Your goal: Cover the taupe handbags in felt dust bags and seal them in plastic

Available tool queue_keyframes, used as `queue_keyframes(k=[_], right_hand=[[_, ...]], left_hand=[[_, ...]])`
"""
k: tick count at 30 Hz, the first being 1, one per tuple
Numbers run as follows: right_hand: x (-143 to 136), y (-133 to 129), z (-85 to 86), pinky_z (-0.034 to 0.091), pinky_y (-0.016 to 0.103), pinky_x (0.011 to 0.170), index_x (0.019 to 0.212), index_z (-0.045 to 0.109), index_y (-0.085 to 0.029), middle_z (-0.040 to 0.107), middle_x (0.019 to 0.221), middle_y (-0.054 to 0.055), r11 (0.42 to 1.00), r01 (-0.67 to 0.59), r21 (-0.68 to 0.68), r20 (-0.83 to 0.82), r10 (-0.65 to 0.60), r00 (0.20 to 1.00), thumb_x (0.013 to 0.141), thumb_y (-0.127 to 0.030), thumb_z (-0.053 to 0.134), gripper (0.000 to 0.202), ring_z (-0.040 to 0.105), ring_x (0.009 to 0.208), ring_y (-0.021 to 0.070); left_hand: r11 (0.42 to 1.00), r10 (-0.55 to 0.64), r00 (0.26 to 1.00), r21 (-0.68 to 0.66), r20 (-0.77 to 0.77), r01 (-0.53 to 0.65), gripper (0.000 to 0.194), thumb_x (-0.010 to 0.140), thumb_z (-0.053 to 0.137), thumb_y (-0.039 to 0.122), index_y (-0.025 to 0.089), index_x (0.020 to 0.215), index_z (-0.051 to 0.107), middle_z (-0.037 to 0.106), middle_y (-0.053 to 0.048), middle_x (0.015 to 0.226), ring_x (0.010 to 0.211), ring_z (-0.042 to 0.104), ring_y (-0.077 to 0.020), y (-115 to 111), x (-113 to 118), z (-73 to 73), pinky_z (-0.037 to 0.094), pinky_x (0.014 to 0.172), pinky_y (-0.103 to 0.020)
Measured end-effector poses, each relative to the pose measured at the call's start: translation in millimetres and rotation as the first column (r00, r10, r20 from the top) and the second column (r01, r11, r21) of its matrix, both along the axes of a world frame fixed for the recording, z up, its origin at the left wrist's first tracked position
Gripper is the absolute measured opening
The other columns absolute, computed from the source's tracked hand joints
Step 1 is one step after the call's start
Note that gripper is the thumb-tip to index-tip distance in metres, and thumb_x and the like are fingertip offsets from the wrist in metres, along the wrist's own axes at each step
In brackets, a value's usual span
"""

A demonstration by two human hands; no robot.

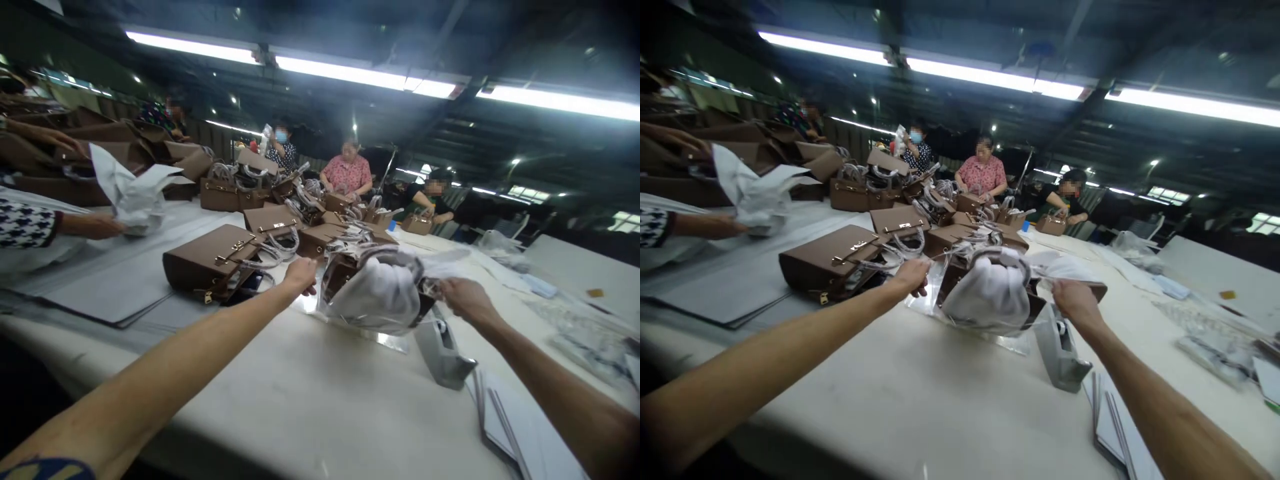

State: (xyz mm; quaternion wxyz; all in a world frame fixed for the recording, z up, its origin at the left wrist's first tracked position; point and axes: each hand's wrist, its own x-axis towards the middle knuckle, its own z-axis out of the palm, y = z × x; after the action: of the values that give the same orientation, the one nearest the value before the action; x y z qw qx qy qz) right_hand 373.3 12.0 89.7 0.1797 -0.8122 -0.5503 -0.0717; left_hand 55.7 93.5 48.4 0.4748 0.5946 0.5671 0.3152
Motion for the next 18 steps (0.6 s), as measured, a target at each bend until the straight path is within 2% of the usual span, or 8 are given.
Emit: queue_keyframes(k=[2, 4, 7, 9, 13, 16, 18], right_hand=[[2, 2, 29.7, 0.03, 0.022, 0.05, 0.067, 0.062, -0.007, 0.05, 0.051, 0.001, 0.998, 0.031, -0.056, -0.031, -0.033, 0.999, 0.083, -0.025, 0.044, 0.031, 0.043, 0.042, 0.0057], [2, 2, 55.8, 0.03, 0.022, 0.049, 0.072, 0.065, -0.004, 0.049, 0.049, 0.001, 0.997, 0.052, -0.057, -0.072, -0.056, 0.996, 0.082, -0.028, 0.043, 0.034, 0.043, 0.041, 0.0045], [2, -3, 86.8, 0.027, 0.026, 0.045, 0.084, 0.066, 0.006, 0.047, 0.047, 0.004, 0.996, 0.084, 0.0, -0.158, -0.083, 0.984, 0.079, -0.043, 0.035, 0.058, 0.047, 0.038, 0.0067], [1, -7, 104.6, 0.024, 0.028, 0.042, 0.092, 0.062, 0.012, 0.048, 0.048, 0.008, 0.992, 0.111, 0.055, -0.199, -0.098, 0.975, 0.075, -0.051, 0.029, 0.073, 0.047, 0.037, 0.0084], [-4, -18, 139.6, 0.02, 0.028, 0.041, 0.096, 0.061, 0.013, 0.053, 0.053, 0.013, 0.988, 0.128, 0.084, -0.234, -0.105, 0.967, 0.066, -0.058, 0.039, 0.08, 0.048, 0.039, 0.0102], [-19, -34, 161.5, 0.017, 0.029, 0.042, 0.1, 0.061, 0.009, 0.056, 0.057, 0.015, 0.992, 0.112, 0.062, -0.226, -0.095, 0.969, 0.061, -0.059, 0.045, 0.08, 0.047, 0.04, 0.0088], [-34, -47, 171.3, 0.016, 0.03, 0.043, 0.101, 0.06, 0.008, 0.057, 0.058, 0.012, 0.992, 0.12, 0.034, -0.217, -0.109, 0.97, 0.061, -0.056, 0.044, 0.077, 0.044, 0.038, 0.0052]], left_hand=[[0.999, 0.002, 1.0, 0.036, -0.012, -0.002, 0.032, 0.089, 0.042, 0.041, 0.011, 0.092, 0.055, 0.056, 0.0, 0.071, 0.054, 0.052, -0.0075, 3, -5, 32.3, 0.046, 0.051, -0.022], [0.996, 0.012, 1.0, 0.085, -0.014, -0.011, 0.032, 0.09, 0.04, 0.038, 0.01, 0.091, 0.055, 0.056, 0.0, 0.067, 0.051, 0.053, -0.0077, 4, -10, 65.3, 0.045, 0.05, -0.022], [0.984, 0.032, 0.999, 0.174, -0.016, -0.029, 0.029, 0.089, 0.038, 0.032, 0.009, 0.086, 0.055, 0.055, 0.0, 0.058, 0.045, 0.053, -0.0086, 5, -17, 109.4, 0.043, 0.048, -0.021], [0.974, 0.038, 0.999, 0.225, -0.034, -0.029, 0.027, 0.088, 0.038, 0.029, 0.009, 0.081, 0.055, 0.054, 0.0, 0.054, 0.045, 0.056, -0.0101, 3, -21, 130.7, 0.044, 0.05, -0.021], [0.969, 0.006, 0.99, 0.247, -0.139, 0.029, 0.021, 0.08, 0.048, 0.019, 0.009, 0.061, 0.052, 0.049, -0.001, 0.044, 0.05, 0.06, -0.0157, -10, -27, 154.0, 0.046, 0.054, -0.024], [0.954, -0.031, 0.983, 0.289, -0.18, 0.083, 0.022, 0.076, 0.05, 0.019, 0.012, 0.056, 0.048, 0.046, 0.0, 0.041, 0.052, 0.061, -0.0173, -23, -29, 163.5, 0.048, 0.056, -0.026], [0.944, -0.04, 0.976, 0.311, -0.215, 0.107, 0.023, 0.076, 0.049, 0.02, 0.013, 0.055, 0.047, 0.044, 0.001, 0.04, 0.053, 0.062, -0.0174, -32, -31, 167.5, 0.048, 0.059, -0.027]])
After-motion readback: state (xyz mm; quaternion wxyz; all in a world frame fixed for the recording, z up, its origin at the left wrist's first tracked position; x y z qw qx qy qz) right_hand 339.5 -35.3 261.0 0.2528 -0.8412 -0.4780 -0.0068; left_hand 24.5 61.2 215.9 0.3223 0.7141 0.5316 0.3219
